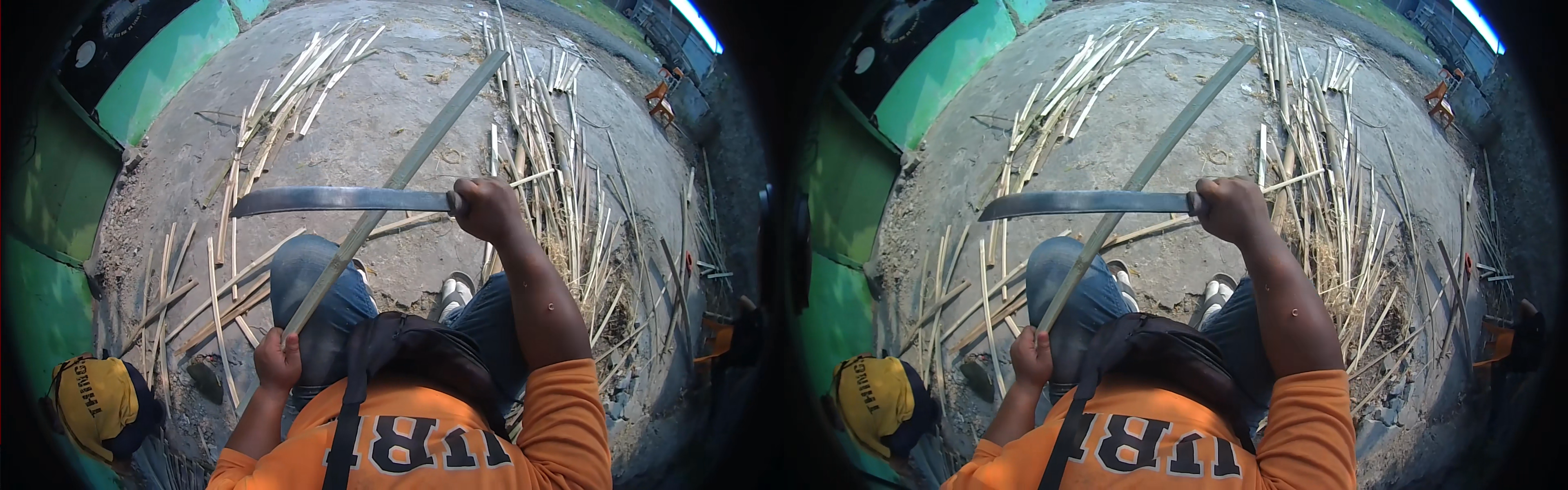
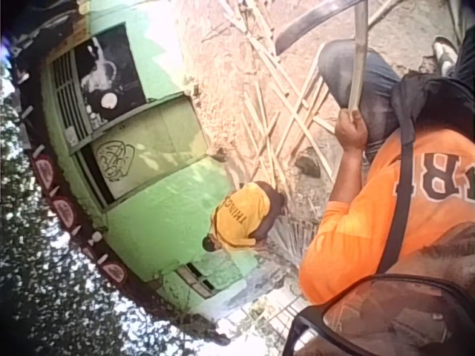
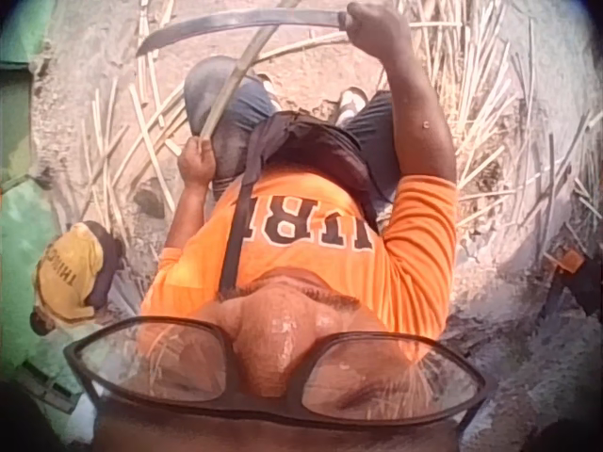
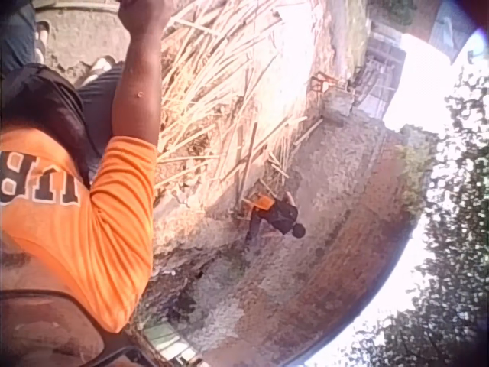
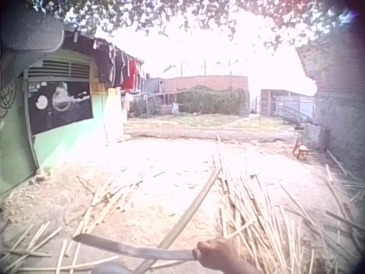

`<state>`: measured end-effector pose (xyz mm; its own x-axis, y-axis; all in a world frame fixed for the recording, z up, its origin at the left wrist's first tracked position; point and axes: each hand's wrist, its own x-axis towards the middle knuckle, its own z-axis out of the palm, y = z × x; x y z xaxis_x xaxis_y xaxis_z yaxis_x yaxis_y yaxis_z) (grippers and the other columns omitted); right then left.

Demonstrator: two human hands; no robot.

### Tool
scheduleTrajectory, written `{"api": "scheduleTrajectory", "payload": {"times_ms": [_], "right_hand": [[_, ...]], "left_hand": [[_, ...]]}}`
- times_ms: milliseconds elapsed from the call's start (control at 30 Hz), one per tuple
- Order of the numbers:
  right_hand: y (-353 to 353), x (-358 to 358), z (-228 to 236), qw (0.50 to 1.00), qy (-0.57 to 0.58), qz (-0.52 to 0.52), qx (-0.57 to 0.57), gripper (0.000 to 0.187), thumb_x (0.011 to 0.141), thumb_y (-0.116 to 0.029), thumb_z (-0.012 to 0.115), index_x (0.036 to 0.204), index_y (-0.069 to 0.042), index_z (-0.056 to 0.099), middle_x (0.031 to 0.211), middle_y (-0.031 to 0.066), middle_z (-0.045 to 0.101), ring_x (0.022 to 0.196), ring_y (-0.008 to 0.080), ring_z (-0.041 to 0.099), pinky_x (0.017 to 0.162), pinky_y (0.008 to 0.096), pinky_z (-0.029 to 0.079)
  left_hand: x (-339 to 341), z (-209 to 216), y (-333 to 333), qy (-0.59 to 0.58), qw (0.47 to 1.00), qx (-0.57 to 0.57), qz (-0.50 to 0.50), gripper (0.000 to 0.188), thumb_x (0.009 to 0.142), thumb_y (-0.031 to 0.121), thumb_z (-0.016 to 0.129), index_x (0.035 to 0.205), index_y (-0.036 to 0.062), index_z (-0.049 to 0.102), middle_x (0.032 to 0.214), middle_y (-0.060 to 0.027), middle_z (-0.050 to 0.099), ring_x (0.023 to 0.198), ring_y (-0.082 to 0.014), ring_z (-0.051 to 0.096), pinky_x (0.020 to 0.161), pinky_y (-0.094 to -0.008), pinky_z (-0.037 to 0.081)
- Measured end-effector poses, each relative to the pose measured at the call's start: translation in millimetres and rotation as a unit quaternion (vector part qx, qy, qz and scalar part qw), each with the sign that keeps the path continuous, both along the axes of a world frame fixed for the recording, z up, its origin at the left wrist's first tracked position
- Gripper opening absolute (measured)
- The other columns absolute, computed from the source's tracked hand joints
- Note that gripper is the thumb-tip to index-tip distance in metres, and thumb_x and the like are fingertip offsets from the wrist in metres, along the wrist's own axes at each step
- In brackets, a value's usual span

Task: The person thins wood strips by scraping them with a large blade, handling the strips one at a time and turning them over to work on multiple sides.

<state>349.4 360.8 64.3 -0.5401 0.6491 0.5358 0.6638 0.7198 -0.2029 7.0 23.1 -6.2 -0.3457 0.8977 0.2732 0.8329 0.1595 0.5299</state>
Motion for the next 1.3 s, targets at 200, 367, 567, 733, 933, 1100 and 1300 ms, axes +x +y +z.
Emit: {"api": "scheduleTrajectory", "payload": {"times_ms": [200, 367, 567, 733, 933, 1100, 1300], "right_hand": [[6.4, -0.1, -8.9, 0.999, -0.027, -0.038, -0.022, 0.019, 0.095, -0.028, 0.066, 0.084, -0.012, 0.068, 0.071, 0.0144, 0.069, 0.067, 0.0374, 0.07, 0.064, 0.0511, 0.056], [-13.9, -12.6, -0.5, 0.999, -0.007, 0.028, 0.022, 0.021, 0.094, -0.027, 0.066, 0.081, -0.011, 0.065, 0.068, 0.013, 0.067, 0.067, 0.0367, 0.07, 0.062, 0.0509, 0.055], [19.0, 13.6, -2.6, 0.997, 0.005, -0.072, -0.033, 0.027, 0.099, -0.032, 0.064, 0.081, -0.012, 0.069, 0.074, 0.015, 0.07, 0.069, 0.0399, 0.07, 0.064, 0.0524, 0.056], [-20.5, -9.3, 11.8, 1.0, 0.002, 0.002, -0.017, 0.024, 0.094, -0.029, 0.066, 0.08, -0.01, 0.067, 0.07, 0.0136, 0.069, 0.067, 0.037, 0.071, 0.066, 0.0501, 0.056], [5.2, 2.5, 0.1, 0.998, 0.015, -0.067, -0.005, 0.02, 0.091, -0.028, 0.07, 0.079, -0.012, 0.067, 0.066, 0.0125, 0.067, 0.067, 0.0353, 0.072, 0.065, 0.0487, 0.057], [4.7, 11.6, 8.4, 0.994, 0.025, -0.091, -0.051, 0.03, 0.099, -0.034, 0.064, 0.08, -0.011, 0.068, 0.073, 0.0153, 0.07, 0.07, 0.0402, 0.071, 0.065, 0.052, 0.056], [-21.3, -19.5, 17.1, 0.996, -0.003, 0.089, 0.024, 0.019, 0.09, -0.024, 0.067, 0.077, -0.011, 0.063, 0.062, 0.0131, 0.063, 0.063, 0.0379, 0.068, 0.065, 0.0511, 0.055]], "left_hand": [[1.8, 3.7, 4.6, -0.009, 0.999, -0.03, 0.019, 0.053, 0.108, 0.05, 0.054, 0.081, 0.0036, 0.055, 0.069, -0.0214, 0.058, 0.068, -0.0487, 0.062, 0.059, -0.0523, 0.046], [-3.1, -1.8, -0.5, -0.024, 1.0, -0.003, 0.0, 0.051, 0.107, 0.049, 0.056, 0.082, 0.0041, 0.056, 0.068, -0.0204, 0.059, 0.067, -0.0473, 0.063, 0.058, -0.0515, 0.047], [2.7, 3.8, 8.6, -0.01, 1.0, -0.02, 0.015, 0.052, 0.107, 0.049, 0.055, 0.082, 0.0039, 0.058, 0.066, -0.0199, 0.059, 0.066, -0.0465, 0.064, 0.058, -0.0508, 0.048], [-2.4, -2.7, 3.7, -0.031, 0.999, 0.023, -0.008, 0.054, 0.108, 0.05, 0.053, 0.081, 0.0037, 0.058, 0.065, -0.0203, 0.059, 0.065, -0.0465, 0.064, 0.057, -0.0501, 0.047], [-9.6, 1.3, -3.0, -0.021, 1.0, -0.023, -0.003, 0.056, 0.107, 0.051, 0.054, 0.078, 0.0033, 0.057, 0.064, -0.0212, 0.057, 0.066, -0.048, 0.063, 0.059, -0.0513, 0.047], [-1.9, 10.5, 3.8, -0.015, 0.999, -0.028, 0.005, 0.056, 0.107, 0.051, 0.054, 0.077, 0.0036, 0.054, 0.065, -0.0217, 0.057, 0.067, -0.0487, 0.063, 0.059, -0.0523, 0.047], [-11.2, -1.2, -0.6, -0.04, 0.999, -0.029, 0.002, 0.054, 0.107, 0.051, 0.054, 0.079, 0.0035, 0.057, 0.067, -0.0218, 0.059, 0.068, -0.0475, 0.064, 0.06, -0.0516, 0.048]]}}
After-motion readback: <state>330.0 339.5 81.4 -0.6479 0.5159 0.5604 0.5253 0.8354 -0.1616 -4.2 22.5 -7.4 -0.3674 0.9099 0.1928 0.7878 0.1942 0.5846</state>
